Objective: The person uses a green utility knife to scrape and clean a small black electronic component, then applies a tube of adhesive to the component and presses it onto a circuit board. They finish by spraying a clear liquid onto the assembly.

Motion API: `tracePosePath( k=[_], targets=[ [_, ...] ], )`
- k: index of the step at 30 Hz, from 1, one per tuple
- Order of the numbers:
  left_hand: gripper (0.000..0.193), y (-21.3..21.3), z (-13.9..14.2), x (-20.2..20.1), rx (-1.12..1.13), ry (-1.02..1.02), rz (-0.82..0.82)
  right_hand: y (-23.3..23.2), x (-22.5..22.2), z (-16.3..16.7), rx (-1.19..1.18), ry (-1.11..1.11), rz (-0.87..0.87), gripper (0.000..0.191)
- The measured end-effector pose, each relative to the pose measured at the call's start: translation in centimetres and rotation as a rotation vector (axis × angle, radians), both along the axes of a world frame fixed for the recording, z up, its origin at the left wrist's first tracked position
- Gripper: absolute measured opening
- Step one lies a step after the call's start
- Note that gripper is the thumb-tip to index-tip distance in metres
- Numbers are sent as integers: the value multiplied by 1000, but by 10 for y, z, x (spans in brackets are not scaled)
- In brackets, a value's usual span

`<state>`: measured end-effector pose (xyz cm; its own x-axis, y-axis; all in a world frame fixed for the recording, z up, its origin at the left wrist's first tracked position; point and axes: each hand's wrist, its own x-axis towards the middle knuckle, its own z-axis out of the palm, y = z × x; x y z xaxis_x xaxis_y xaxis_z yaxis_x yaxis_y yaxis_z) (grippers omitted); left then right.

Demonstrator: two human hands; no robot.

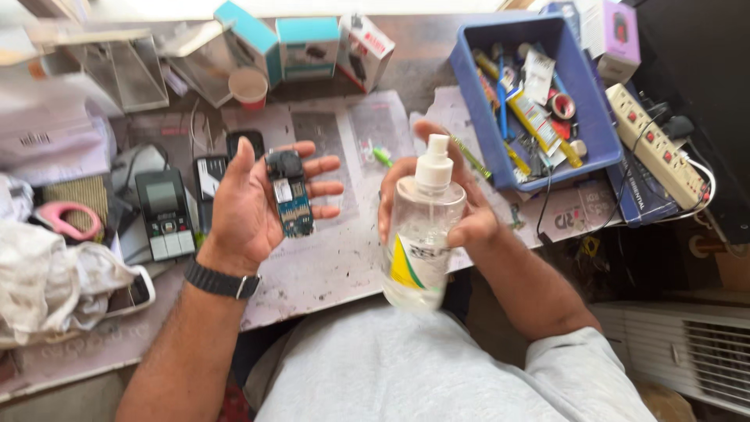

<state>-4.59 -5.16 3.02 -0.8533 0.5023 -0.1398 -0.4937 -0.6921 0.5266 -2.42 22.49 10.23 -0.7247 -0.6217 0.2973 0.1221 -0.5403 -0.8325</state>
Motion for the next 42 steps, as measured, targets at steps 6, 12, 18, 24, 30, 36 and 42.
tracePosePath(
  k=[6, 12, 18, 24, 30, 36, 42],
  targets=[
    [86, -4, 2, 1, 24, 34, 9, -10, 11, 2, -10, -88, 50, 100],
    [86, -11, -4, 1, 102, 43, -25, -16, 25, 11, 699, 689, -370, 97],
    [88, -9, -14, 3, 46, 145, 24, -32, 25, 10, 933, 915, -393, 92],
    [89, -8, -9, 2, 22, 158, 29, -46, 34, 15, 1107, 954, -388, 92],
    [89, -8, -17, 2, 22, 162, 39, -53, 31, 13, 1125, 985, -350, 88],
    [88, -6, -20, 2, 9, 190, 60, -56, 29, 11, 1125, 989, -352, 82],
    [88, -5, -21, 2, -10, 175, 67, -58, 30, 12, 1123, 981, -336, 82]
  ],
)
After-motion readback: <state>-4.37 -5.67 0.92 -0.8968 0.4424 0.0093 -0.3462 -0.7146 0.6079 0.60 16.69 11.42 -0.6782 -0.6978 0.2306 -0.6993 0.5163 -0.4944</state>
